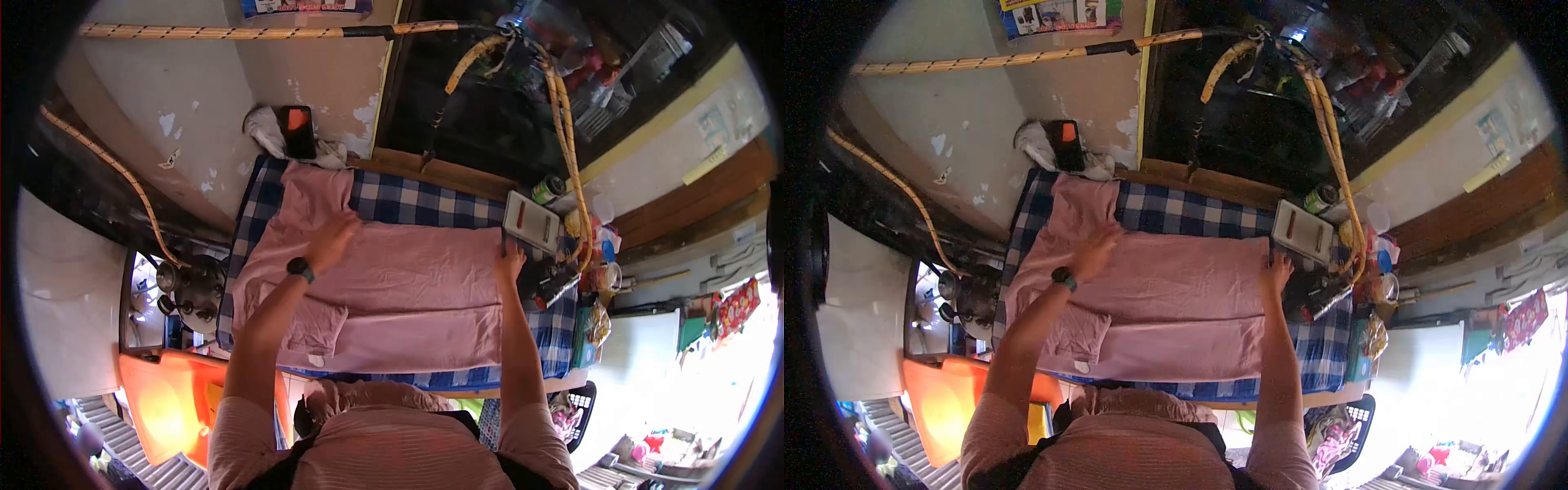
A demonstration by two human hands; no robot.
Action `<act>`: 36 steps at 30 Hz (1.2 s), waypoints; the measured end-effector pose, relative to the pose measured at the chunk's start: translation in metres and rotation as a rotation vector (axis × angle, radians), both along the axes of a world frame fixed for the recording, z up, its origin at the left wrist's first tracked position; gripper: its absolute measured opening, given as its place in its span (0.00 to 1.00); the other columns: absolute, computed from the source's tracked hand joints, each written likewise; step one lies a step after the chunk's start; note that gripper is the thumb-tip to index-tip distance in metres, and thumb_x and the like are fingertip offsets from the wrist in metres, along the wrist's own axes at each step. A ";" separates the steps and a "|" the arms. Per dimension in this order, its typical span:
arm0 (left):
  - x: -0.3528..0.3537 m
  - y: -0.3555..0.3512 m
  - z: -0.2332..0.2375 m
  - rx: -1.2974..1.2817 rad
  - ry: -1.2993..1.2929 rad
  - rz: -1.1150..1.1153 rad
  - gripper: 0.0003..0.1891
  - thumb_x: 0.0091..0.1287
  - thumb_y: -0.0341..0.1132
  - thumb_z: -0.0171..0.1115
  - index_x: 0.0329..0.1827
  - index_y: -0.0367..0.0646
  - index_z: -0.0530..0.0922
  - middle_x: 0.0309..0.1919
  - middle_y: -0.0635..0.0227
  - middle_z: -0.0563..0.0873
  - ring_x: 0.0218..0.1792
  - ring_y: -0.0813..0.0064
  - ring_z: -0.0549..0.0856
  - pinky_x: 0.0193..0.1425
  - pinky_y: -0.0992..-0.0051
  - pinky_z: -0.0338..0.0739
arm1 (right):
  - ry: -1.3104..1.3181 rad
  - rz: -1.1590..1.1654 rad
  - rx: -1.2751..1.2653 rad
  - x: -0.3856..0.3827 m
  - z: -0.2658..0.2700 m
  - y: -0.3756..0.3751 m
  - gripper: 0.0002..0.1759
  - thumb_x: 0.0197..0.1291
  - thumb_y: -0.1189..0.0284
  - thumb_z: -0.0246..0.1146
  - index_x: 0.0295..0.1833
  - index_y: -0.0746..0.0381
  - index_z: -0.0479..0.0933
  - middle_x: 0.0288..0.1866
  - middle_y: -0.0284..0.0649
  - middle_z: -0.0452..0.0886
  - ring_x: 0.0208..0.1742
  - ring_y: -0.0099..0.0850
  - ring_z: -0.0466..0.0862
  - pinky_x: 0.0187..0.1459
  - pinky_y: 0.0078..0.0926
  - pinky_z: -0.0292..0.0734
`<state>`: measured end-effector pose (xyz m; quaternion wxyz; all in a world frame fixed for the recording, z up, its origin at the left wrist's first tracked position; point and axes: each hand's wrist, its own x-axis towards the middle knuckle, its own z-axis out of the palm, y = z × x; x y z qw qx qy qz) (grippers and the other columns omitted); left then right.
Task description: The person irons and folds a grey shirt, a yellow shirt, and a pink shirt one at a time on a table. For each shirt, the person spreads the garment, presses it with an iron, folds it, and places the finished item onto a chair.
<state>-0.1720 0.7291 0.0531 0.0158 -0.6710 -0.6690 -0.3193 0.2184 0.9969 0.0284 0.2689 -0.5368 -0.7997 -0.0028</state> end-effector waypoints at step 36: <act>0.181 -0.115 0.003 -0.255 0.013 0.670 0.17 0.63 0.36 0.59 0.55 0.48 0.72 0.56 0.64 0.75 0.63 0.61 0.69 0.70 0.46 0.49 | -0.942 0.932 -0.339 0.137 0.170 0.047 0.44 0.34 0.58 0.77 0.64 0.47 0.74 0.45 0.44 0.81 0.53 0.43 0.78 0.56 0.42 0.72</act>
